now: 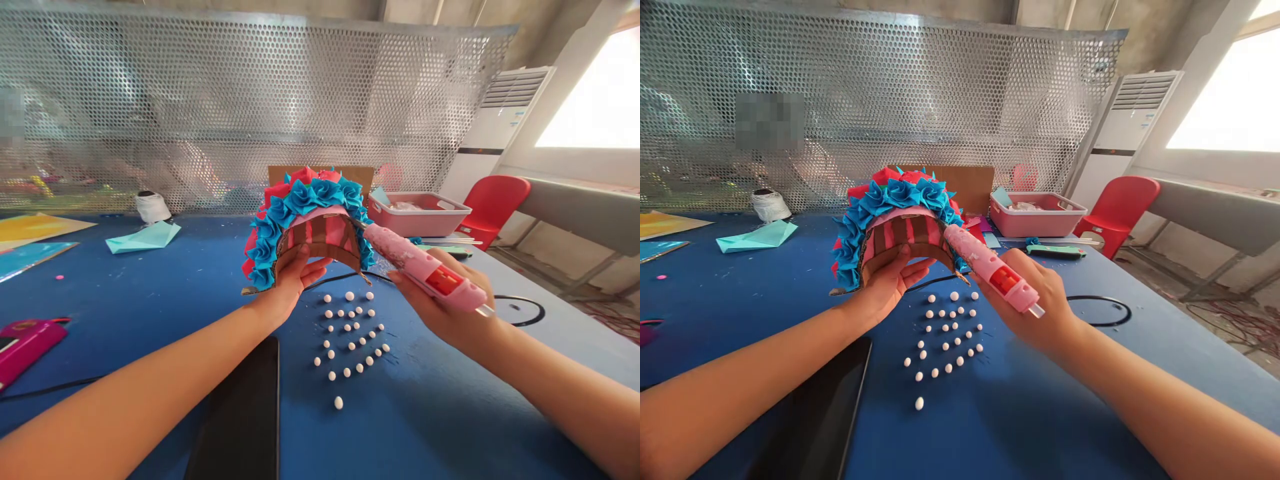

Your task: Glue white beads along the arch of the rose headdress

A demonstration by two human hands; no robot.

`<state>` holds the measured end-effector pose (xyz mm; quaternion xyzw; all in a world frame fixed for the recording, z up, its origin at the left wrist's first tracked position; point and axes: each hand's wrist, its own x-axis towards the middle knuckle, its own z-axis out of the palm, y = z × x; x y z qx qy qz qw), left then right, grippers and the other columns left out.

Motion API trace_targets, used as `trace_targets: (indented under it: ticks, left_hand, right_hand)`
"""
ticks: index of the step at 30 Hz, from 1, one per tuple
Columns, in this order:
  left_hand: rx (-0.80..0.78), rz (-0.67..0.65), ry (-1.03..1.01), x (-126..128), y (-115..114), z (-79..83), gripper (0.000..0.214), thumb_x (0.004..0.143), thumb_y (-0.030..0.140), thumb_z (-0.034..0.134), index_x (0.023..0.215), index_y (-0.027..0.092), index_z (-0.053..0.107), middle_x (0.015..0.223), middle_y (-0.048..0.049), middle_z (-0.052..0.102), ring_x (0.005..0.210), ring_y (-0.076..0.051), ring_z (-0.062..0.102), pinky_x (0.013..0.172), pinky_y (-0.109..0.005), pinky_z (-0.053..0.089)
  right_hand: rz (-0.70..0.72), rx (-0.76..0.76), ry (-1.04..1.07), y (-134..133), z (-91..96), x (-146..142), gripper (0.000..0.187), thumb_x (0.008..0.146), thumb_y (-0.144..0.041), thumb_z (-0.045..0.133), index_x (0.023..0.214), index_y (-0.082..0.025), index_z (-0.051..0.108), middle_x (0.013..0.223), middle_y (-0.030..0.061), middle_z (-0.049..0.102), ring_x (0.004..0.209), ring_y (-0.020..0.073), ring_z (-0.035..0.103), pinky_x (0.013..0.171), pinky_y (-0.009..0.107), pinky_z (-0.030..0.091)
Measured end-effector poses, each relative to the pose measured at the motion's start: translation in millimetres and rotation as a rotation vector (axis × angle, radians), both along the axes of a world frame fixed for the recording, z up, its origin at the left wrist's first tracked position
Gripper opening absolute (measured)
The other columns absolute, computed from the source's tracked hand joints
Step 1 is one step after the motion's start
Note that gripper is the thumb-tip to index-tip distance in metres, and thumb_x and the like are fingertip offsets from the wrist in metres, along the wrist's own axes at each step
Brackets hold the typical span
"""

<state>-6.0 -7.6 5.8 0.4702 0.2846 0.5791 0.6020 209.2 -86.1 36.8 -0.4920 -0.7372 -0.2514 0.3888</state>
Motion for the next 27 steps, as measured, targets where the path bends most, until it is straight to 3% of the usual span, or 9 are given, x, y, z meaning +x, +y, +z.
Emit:
trace_targets:
  ticks: [16,22,27]
  left_hand:
    - [0.016,0.096,-0.004,2.0,3.9,0.3,0.021,0.073,0.039,0.069,0.085,0.021,0.068,0.096,-0.0030,0.073,0.089,-0.019,0.069,0.088,-0.035,0.051]
    - [-0.021,0.131,0.011,3.3,-0.4,3.6,0.027,0.074,0.034,0.069,0.099,0.024,0.066,0.104,-0.0037,0.072,0.088,-0.019,0.069,0.085,-0.035,0.052]
    - [-0.026,0.128,0.062,5.7,-3.4,4.6,0.031,0.075,0.034,0.067,0.105,0.024,0.064,0.113,-0.0044,0.069,0.090,-0.020,0.069,0.088,-0.037,0.051]
  right_hand:
    - [0.013,0.020,-0.045,3.3,-3.3,3.1,0.014,0.087,-0.032,0.052,0.088,-0.021,0.060,0.070,0.0002,0.062,0.056,0.0121,0.059,0.049,0.022,0.040]
    - [0.135,-0.006,-0.107,8.9,-13.7,9.6,0.011,0.082,-0.034,0.058,0.084,-0.026,0.052,0.064,-0.0023,0.058,0.052,0.0124,0.058,0.046,0.022,0.041]
    - [0.108,-0.007,-0.039,-0.9,-14.9,6.8,0.016,0.080,-0.037,0.061,0.088,-0.027,0.052,0.071,-0.0010,0.064,0.054,0.0137,0.060,0.048,0.023,0.041]
